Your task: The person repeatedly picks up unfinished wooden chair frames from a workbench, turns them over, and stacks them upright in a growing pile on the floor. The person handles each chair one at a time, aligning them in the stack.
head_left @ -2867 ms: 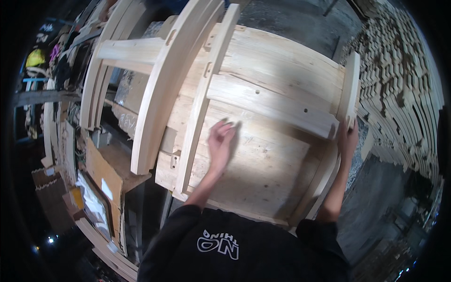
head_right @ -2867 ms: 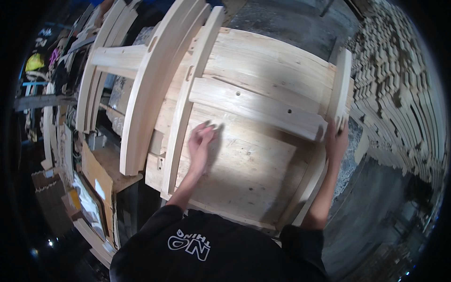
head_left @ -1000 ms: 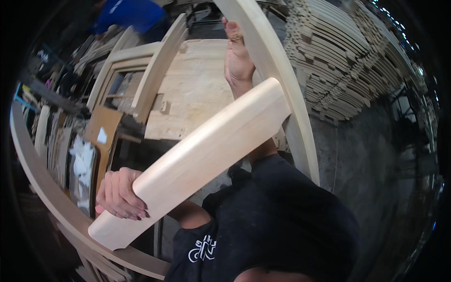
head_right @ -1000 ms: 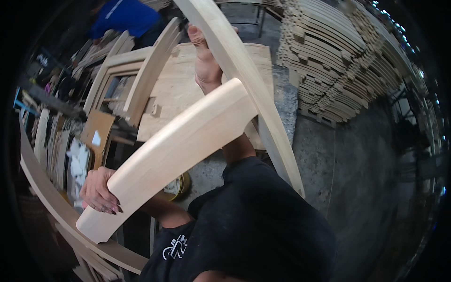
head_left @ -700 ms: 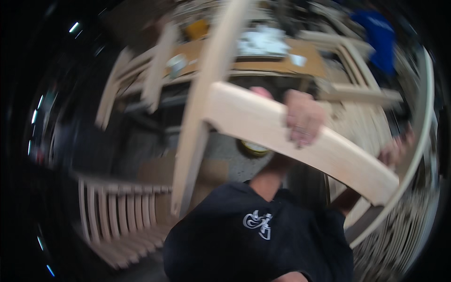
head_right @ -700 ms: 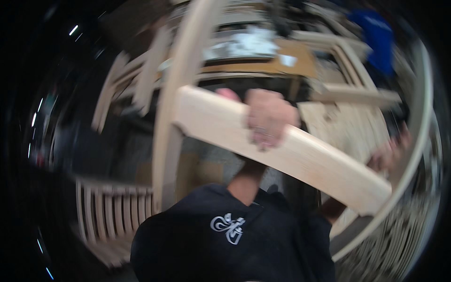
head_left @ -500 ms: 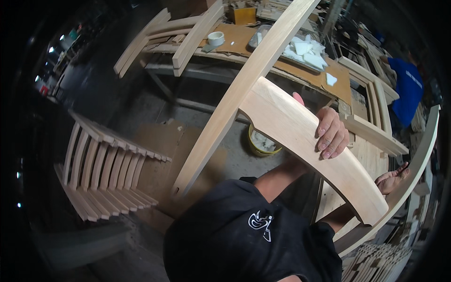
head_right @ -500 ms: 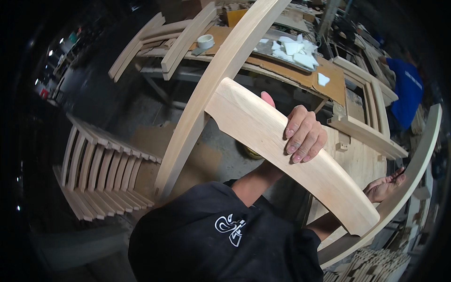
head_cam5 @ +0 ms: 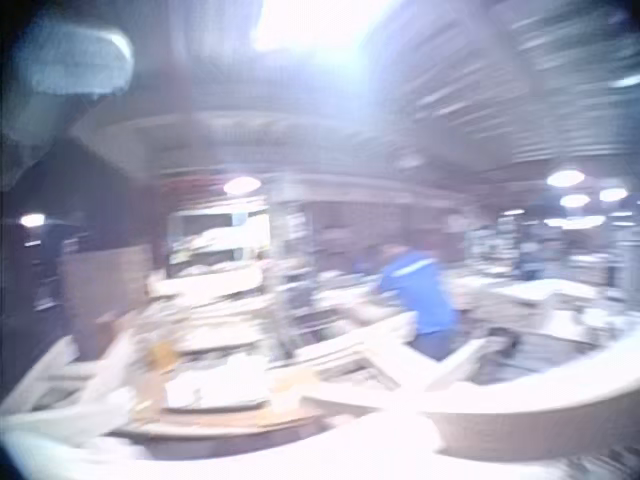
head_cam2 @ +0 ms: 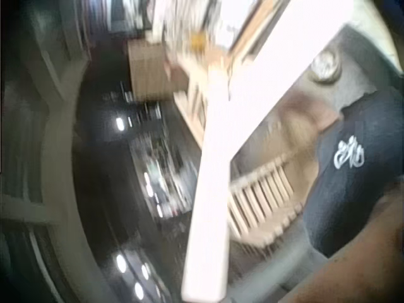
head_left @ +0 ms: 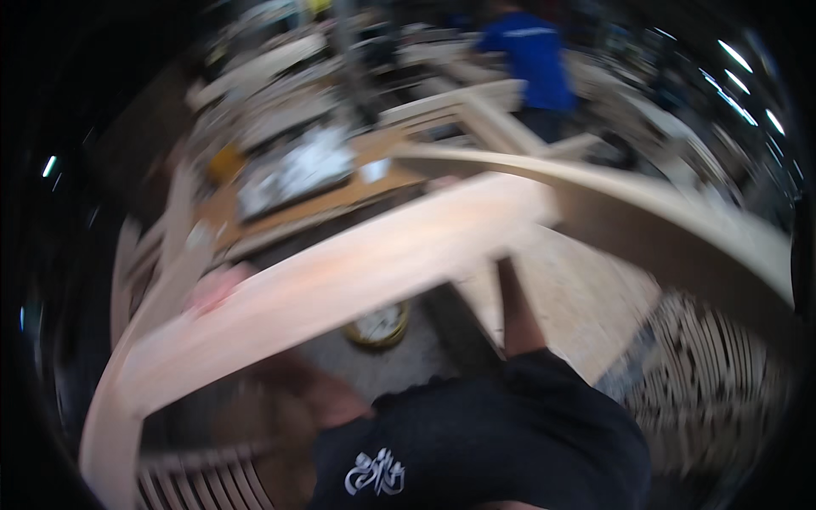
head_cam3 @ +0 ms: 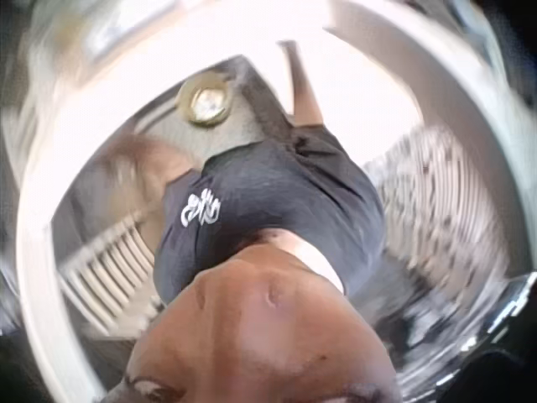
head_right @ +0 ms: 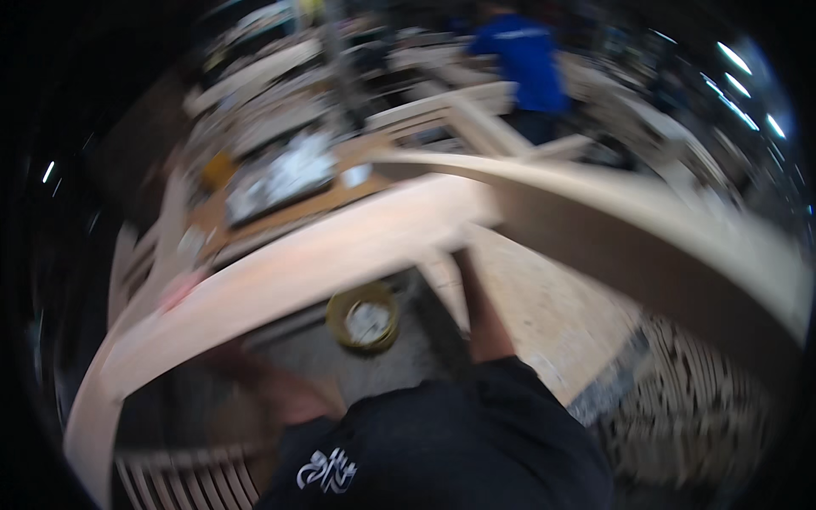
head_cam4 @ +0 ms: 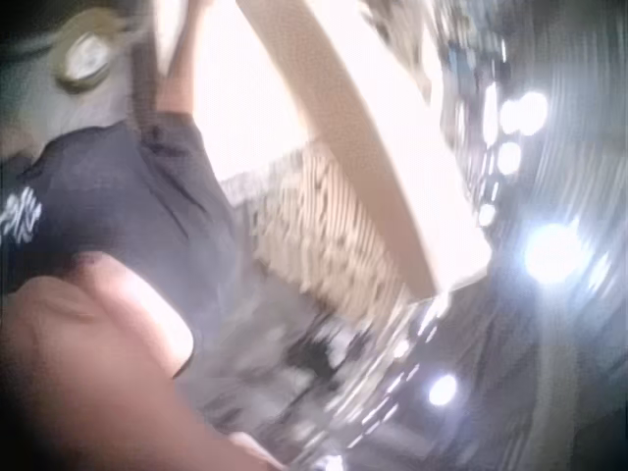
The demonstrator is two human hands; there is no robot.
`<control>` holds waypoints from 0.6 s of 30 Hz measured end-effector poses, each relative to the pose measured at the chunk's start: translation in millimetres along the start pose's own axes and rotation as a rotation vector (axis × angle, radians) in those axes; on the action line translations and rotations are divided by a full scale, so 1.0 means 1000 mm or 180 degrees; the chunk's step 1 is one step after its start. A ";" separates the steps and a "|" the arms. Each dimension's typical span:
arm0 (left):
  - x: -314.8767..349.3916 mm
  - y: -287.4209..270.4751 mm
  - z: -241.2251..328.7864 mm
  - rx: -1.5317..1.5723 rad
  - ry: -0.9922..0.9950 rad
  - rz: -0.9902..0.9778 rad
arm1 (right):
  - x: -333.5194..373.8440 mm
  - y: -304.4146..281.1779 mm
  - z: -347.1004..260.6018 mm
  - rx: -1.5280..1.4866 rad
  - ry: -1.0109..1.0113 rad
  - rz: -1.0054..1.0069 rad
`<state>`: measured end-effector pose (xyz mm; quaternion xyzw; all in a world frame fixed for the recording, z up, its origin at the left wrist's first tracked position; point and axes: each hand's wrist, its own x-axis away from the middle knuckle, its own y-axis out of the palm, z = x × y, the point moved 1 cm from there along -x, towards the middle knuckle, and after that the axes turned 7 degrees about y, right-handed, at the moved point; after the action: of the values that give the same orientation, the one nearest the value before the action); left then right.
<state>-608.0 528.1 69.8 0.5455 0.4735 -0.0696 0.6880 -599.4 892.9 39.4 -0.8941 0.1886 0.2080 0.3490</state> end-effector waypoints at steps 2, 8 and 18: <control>-0.032 0.021 0.042 -0.1930 0.0756 0.0196 | -0.006 0.015 -0.029 -0.0005 -0.0192 0.0192; -0.078 0.141 -0.006 -0.2472 0.1614 0.0386 | 0.014 -0.026 -0.101 -0.0412 -0.0115 0.0700; -0.077 0.039 0.043 -0.2415 0.1451 0.1878 | 0.073 0.056 -0.056 -0.1495 -0.0132 -0.1710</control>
<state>-601.1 476.3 150.5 0.3696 0.4293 0.4234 0.7070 -551.5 800.8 9.6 -0.9632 -0.1132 0.1646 0.1799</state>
